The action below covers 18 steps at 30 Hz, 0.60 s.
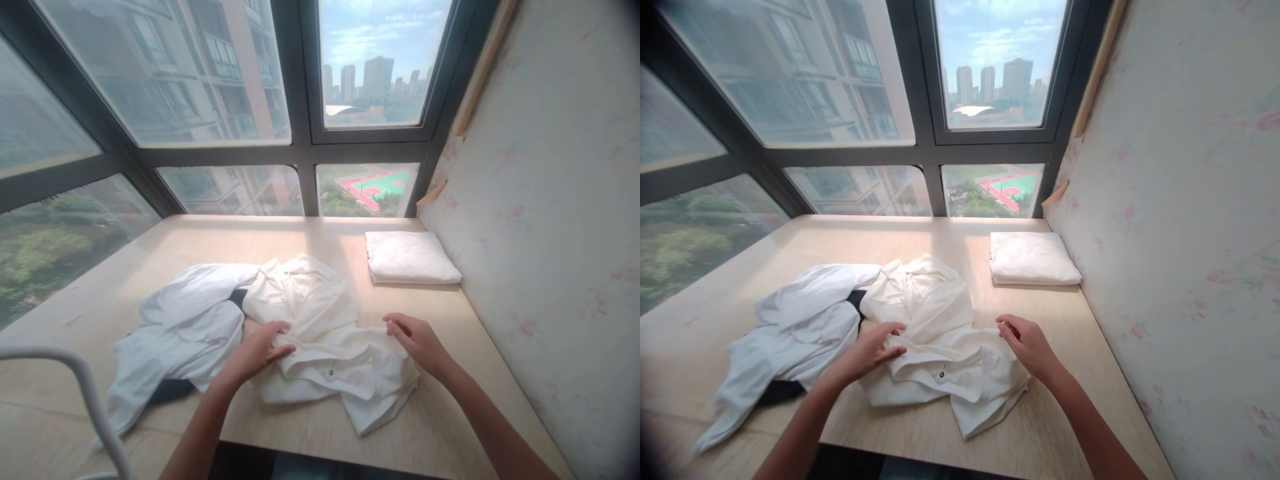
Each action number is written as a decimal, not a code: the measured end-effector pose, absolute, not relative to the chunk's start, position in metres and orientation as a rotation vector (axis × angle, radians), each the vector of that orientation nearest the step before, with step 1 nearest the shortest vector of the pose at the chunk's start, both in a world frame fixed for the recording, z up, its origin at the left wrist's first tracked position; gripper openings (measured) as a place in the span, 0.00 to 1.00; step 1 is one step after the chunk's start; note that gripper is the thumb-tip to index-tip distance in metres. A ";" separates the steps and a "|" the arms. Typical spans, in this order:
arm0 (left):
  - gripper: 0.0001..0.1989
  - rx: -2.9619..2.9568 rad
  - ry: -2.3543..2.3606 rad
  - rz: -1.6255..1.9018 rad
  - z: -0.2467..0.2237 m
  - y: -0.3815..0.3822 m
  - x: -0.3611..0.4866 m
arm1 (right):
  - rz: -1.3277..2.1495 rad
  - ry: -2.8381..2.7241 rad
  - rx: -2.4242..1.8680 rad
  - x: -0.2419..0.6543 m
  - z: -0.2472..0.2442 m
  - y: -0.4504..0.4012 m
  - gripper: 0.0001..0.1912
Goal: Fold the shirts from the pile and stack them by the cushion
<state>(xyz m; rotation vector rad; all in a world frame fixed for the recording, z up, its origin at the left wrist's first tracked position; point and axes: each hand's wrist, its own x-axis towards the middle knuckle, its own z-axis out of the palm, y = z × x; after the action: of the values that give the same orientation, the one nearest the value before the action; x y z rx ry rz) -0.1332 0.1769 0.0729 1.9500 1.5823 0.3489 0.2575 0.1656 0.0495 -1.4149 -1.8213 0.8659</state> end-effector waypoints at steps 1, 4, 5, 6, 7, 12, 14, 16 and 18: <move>0.24 1.973 1.550 0.375 0.072 0.173 -0.138 | 0.853 -1.852 -1.397 0.264 0.046 0.160 0.16; 0.24 2.071 1.441 0.453 0.075 0.160 -0.154 | 0.798 -1.971 -1.294 0.280 0.045 0.143 0.13; 0.22 2.099 1.408 0.467 0.076 0.156 -0.159 | 0.787 -2.006 -1.272 0.283 0.045 0.138 0.13; 0.20 2.116 1.382 0.475 0.077 0.153 -0.164 | 0.780 -2.042 -1.266 0.285 0.045 0.133 0.13; 0.18 2.126 1.365 0.486 0.077 0.150 -0.167 | 0.771 -2.083 -1.276 0.286 0.045 0.130 0.12; 0.10 2.097 1.436 0.537 0.070 0.144 -0.169 | 0.680 -2.251 -1.341 0.283 0.033 0.122 0.09; 0.09 2.082 1.494 0.545 0.068 0.145 -0.165 | 0.674 -2.172 -1.333 0.282 0.031 0.122 0.11; 0.09 2.070 1.527 0.575 0.067 0.146 -0.162 | 0.686 -2.014 -1.366 0.283 0.032 0.122 0.13; 0.10 2.045 1.544 0.609 0.069 0.147 -0.159 | 0.681 -1.847 -1.436 0.285 0.037 0.124 0.15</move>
<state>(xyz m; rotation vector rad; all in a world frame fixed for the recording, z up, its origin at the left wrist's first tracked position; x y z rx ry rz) -0.1594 0.1474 0.0690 2.0450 1.5443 0.6091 0.2849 0.1244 0.0374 -1.4365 -1.8474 0.6814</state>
